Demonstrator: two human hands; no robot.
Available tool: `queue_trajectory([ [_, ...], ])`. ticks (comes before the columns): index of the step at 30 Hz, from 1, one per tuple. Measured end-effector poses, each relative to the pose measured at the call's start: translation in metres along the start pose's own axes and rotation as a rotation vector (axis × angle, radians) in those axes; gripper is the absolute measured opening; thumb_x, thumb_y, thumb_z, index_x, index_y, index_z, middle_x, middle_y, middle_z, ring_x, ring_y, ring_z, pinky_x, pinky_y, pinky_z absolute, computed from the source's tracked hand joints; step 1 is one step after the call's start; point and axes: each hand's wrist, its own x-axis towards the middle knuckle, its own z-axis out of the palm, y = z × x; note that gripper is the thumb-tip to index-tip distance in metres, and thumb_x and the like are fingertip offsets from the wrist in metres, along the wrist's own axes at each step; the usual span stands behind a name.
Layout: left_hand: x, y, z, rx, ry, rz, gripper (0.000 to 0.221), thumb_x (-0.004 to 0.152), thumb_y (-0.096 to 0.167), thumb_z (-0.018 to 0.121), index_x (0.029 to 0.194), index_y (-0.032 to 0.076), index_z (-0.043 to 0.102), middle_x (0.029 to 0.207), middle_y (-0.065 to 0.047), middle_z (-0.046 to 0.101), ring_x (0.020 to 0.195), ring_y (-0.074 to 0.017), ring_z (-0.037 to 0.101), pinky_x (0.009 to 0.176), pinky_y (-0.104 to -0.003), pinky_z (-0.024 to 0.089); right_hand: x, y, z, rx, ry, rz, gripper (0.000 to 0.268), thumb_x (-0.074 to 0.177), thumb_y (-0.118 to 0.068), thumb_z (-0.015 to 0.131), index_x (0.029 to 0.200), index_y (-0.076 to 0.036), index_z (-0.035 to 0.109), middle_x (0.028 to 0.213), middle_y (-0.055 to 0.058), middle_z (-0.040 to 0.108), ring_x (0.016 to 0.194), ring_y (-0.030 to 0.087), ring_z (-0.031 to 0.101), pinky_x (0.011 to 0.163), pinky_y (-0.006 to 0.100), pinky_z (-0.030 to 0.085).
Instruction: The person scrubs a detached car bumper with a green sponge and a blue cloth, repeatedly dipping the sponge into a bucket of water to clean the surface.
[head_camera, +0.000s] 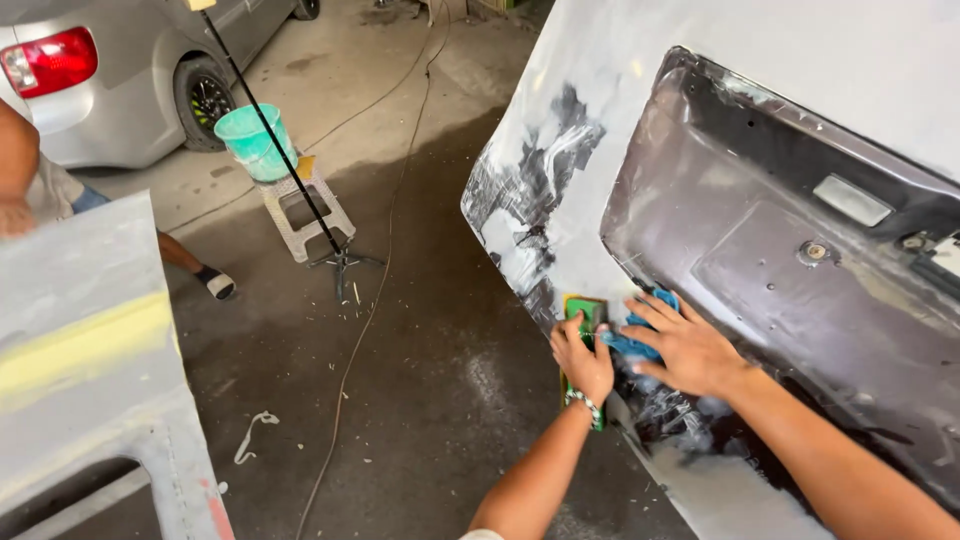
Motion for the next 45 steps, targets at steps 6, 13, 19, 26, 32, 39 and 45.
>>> queue_trajectory([
  [6, 0.051, 0.003, 0.014, 0.063, -0.03, -0.14, 0.053, 0.096, 0.046, 0.065, 0.131, 0.008, 0.055, 0.123, -0.022, 0.051, 0.117, -0.0434, 0.048, 0.096, -0.054, 0.039, -0.058, 0.0, -0.004, 0.05, 0.087, 0.109, 0.05, 0.083, -0.035, 0.069, 0.131, -0.022, 0.063, 0.159, 0.008, 0.039, 0.144, 0.029, 0.034, 0.118, 0.047, 0.027],
  [13, -0.051, 0.033, 0.024, 0.122, -0.022, -0.075, 0.045, 0.103, 0.049, 0.054, 0.13, 0.013, 0.058, 0.14, -0.029, 0.045, 0.135, -0.0472, 0.041, 0.107, -0.062, 0.031, -0.075, 0.001, 0.004, 0.13, 0.293, 0.255, 0.039, 0.082, -0.032, 0.073, 0.114, -0.013, 0.064, 0.141, 0.011, 0.053, 0.127, 0.032, 0.052, 0.107, 0.044, 0.042],
  [19, 0.051, -0.003, 0.019, 0.142, -0.076, -0.144, 0.053, 0.101, 0.054, 0.051, 0.132, 0.012, 0.054, 0.134, -0.025, 0.048, 0.129, -0.0438, 0.046, 0.106, -0.058, 0.036, -0.057, 0.001, 0.007, 0.061, 0.394, 0.268, 0.037, 0.077, -0.03, 0.077, 0.108, -0.011, 0.067, 0.126, 0.01, 0.06, 0.11, 0.033, 0.058, 0.095, 0.045, 0.046],
  [26, 0.062, -0.016, 0.03, 0.184, 0.149, -0.141, 0.05, 0.103, 0.048, 0.056, 0.136, 0.01, 0.055, 0.127, -0.025, 0.052, 0.12, -0.0453, 0.05, 0.099, -0.057, 0.041, -0.002, 0.032, 0.006, 0.123, 0.506, 0.239, 0.034, 0.075, -0.028, 0.081, 0.102, -0.011, 0.069, 0.116, 0.012, 0.063, 0.105, 0.034, 0.061, 0.093, 0.045, 0.049],
  [32, 0.052, -0.032, 0.022, 0.172, 0.108, -0.096, 0.05, 0.102, 0.044, 0.057, 0.137, 0.008, 0.053, 0.128, -0.028, 0.051, 0.119, -0.0489, 0.048, 0.098, -0.058, 0.04, 0.014, 0.026, 0.007, 0.16, 0.515, 0.237, 0.032, 0.075, -0.023, 0.081, 0.101, -0.01, 0.068, 0.114, 0.011, 0.064, 0.105, 0.034, 0.062, 0.092, 0.044, 0.051],
  [39, 0.073, -0.031, 0.02, 0.211, 0.063, -0.274, 0.049, 0.103, 0.043, 0.054, 0.139, 0.011, 0.051, 0.137, -0.03, 0.047, 0.125, -0.0482, 0.046, 0.1, -0.058, 0.038, 0.008, 0.015, 0.011, 0.196, 0.516, 0.261, 0.03, 0.076, -0.021, 0.082, 0.101, -0.01, 0.068, 0.116, 0.01, 0.065, 0.106, 0.032, 0.063, 0.094, 0.043, 0.051],
  [45, 0.018, -0.045, 0.012, 0.201, 0.063, -0.1, 0.048, 0.105, 0.044, 0.052, 0.141, 0.011, 0.052, 0.141, -0.03, 0.045, 0.129, -0.0479, 0.045, 0.103, -0.061, 0.037, 0.012, 0.015, 0.008, 0.188, 0.53, 0.281, 0.029, 0.076, -0.021, 0.083, 0.099, -0.011, 0.069, 0.116, 0.01, 0.066, 0.105, 0.033, 0.063, 0.094, 0.043, 0.051],
])
